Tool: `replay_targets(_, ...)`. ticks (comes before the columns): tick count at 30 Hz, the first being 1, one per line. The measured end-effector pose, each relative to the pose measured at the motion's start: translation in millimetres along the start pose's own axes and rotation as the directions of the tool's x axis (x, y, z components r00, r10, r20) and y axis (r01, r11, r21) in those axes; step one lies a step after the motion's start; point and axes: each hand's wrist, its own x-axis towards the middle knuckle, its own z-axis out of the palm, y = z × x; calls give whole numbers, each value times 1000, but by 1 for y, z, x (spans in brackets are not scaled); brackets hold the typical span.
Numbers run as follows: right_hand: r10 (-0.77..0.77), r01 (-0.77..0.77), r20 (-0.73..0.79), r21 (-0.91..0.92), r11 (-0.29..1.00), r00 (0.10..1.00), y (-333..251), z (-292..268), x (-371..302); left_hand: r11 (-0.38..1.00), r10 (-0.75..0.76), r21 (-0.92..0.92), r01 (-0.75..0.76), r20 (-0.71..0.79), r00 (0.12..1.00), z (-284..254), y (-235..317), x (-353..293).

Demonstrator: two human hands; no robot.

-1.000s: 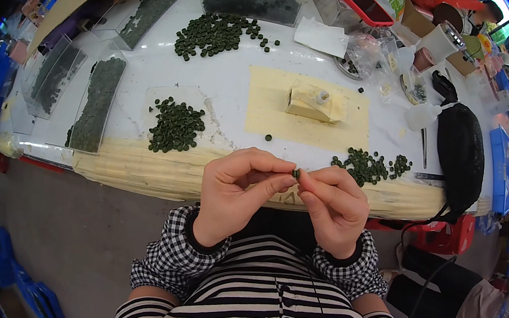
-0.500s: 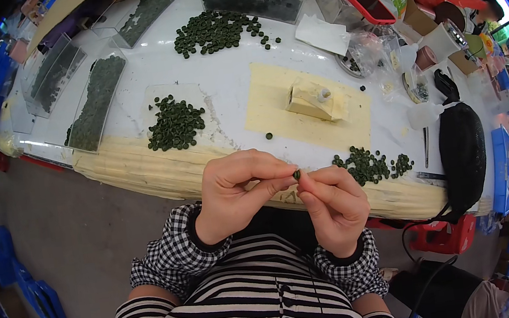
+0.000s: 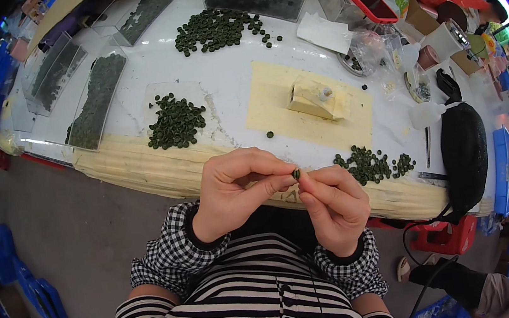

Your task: Assembling small green plastic components onto an adhesive strip at a production workbench.

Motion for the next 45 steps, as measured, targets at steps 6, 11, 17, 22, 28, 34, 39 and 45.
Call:
replay_targets(6,-23,23,6,-58,998,1000,-1,-1,1,1000,4,8,-4,7,1000,1,-1,0)
replay_targets(11,7,-7,3,-73,997,1000,-3,-1,-2,999,10,38,-11,23,1000,0,-2,0)
replay_targets(17,-11,-28,-146,-267,963,989,3,-27,3,817,154,558,-148,37,987,-6,11,10)
replay_targets(22,17,-117,-181,-561,820,983,6,-50,3,567,136,819,-89,14,991,-11,12,11)
replay_targets(28,14,-26,-23,-704,710,1000,7,-34,7,497,227,863,-92,-27,974,-10,11,13)
replay_targets(34,-41,71,59,-725,685,997,7,-31,8,426,282,905,8,-142,949,-37,31,5)
replay_targets(39,-68,56,7,-651,757,998,7,-25,9,45,340,998,-35,18,940,-48,37,15)
replay_targets(45,-95,84,15,-619,781,995,7,-24,8,-41,254,998,-43,52,966,-51,27,15)
